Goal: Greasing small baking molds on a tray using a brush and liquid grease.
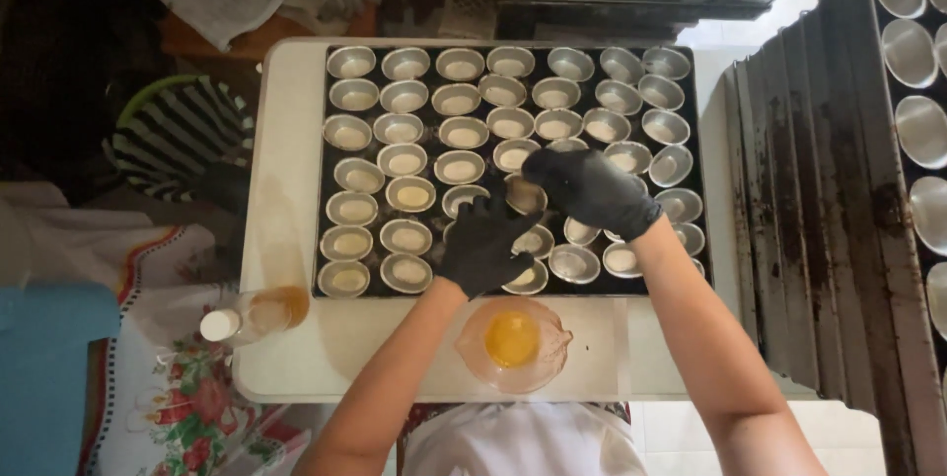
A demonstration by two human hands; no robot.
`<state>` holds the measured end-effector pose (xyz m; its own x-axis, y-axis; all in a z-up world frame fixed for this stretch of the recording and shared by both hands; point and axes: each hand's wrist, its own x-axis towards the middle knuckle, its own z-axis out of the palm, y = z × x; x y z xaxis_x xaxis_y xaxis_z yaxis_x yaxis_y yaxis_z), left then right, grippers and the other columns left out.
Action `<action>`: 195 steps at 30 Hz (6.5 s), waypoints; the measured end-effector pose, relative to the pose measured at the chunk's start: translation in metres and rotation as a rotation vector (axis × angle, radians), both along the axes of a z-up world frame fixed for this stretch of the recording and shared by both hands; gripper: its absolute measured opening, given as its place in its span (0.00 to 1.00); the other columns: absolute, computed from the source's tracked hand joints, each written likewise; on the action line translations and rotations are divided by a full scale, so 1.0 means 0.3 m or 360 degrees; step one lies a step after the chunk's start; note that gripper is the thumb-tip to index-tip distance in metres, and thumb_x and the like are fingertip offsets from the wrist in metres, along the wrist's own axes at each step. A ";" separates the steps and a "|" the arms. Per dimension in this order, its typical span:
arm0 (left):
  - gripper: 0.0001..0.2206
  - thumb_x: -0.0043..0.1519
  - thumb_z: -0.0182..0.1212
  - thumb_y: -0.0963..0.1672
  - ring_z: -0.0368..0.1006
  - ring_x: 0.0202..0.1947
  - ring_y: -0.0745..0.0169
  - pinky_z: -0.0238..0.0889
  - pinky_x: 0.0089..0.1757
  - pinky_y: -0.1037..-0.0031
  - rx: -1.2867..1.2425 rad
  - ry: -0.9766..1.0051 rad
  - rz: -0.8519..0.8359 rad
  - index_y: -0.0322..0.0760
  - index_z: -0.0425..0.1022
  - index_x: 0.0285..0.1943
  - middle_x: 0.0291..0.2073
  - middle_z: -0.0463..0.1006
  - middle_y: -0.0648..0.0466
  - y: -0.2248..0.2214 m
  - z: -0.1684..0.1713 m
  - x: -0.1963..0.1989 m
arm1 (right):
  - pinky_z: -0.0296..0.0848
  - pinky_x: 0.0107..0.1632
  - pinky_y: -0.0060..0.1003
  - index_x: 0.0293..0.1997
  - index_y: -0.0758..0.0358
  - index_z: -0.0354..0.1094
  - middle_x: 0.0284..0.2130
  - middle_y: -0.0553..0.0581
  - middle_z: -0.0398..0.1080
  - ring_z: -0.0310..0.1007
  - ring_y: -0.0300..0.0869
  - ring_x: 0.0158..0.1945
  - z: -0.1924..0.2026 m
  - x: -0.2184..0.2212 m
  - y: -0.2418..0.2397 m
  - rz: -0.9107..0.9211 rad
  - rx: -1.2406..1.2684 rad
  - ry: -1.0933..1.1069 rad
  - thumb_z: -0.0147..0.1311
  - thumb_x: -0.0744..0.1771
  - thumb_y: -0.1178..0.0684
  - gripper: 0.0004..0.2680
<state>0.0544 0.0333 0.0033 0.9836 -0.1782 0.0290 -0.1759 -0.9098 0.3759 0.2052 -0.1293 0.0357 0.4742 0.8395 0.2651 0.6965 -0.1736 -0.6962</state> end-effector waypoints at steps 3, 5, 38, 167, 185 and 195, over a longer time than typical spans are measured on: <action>0.31 0.50 0.61 0.54 0.74 0.40 0.28 0.65 0.41 0.48 -0.0020 -0.0028 -0.0038 0.61 0.69 0.67 0.56 0.67 0.30 -0.006 -0.048 -0.002 | 0.77 0.38 0.52 0.48 0.64 0.70 0.32 0.67 0.76 0.77 0.64 0.39 0.065 -0.028 0.011 0.0018 -0.0149 0.0046 0.54 0.65 0.60 0.08; 0.32 0.49 0.63 0.53 0.75 0.39 0.29 0.65 0.39 0.49 0.0011 -0.0077 0.0032 0.62 0.68 0.68 0.55 0.67 0.31 -0.035 -0.083 -0.003 | 0.77 0.39 0.51 0.49 0.62 0.70 0.33 0.65 0.77 0.77 0.62 0.40 0.040 -0.018 0.009 0.0030 -0.0175 0.0061 0.53 0.66 0.59 0.08; 0.22 0.59 0.57 0.55 0.68 0.59 0.33 0.54 0.57 0.41 -0.0050 0.0276 0.0192 0.66 0.72 0.65 0.64 0.68 0.44 0.060 0.009 0.148 | 0.78 0.39 0.43 0.49 0.56 0.74 0.31 0.61 0.78 0.80 0.55 0.38 0.007 0.221 0.099 0.0082 -0.0098 -0.0030 0.60 0.66 0.54 0.08; 0.22 0.56 0.61 0.52 0.75 0.44 0.31 0.68 0.41 0.50 0.0082 -0.0168 0.0331 0.66 0.73 0.62 0.52 0.72 0.35 -0.033 -0.073 0.550 | 0.73 0.55 0.37 0.51 0.50 0.75 0.39 0.53 0.80 0.78 0.45 0.49 0.175 0.583 -0.007 -0.0278 -0.0253 0.0086 0.59 0.68 0.47 0.09; 0.23 0.60 0.55 0.57 0.67 0.59 0.29 0.63 0.52 0.47 0.0020 0.0259 0.0278 0.70 0.70 0.67 0.72 0.58 0.38 -0.033 -0.069 0.543 | 0.76 0.53 0.43 0.50 0.59 0.74 0.39 0.61 0.78 0.78 0.54 0.45 0.015 0.602 0.037 0.0143 -0.0304 -0.0707 0.61 0.66 0.52 0.09; 0.22 0.55 0.59 0.52 0.76 0.42 0.32 0.72 0.36 0.50 0.0036 0.0034 0.0339 0.62 0.74 0.61 0.57 0.70 0.36 -0.094 0.003 0.379 | 0.76 0.53 0.32 0.51 0.47 0.77 0.39 0.49 0.80 0.81 0.40 0.44 0.184 0.480 -0.031 -0.0431 -0.0222 0.0283 0.63 0.66 0.48 0.10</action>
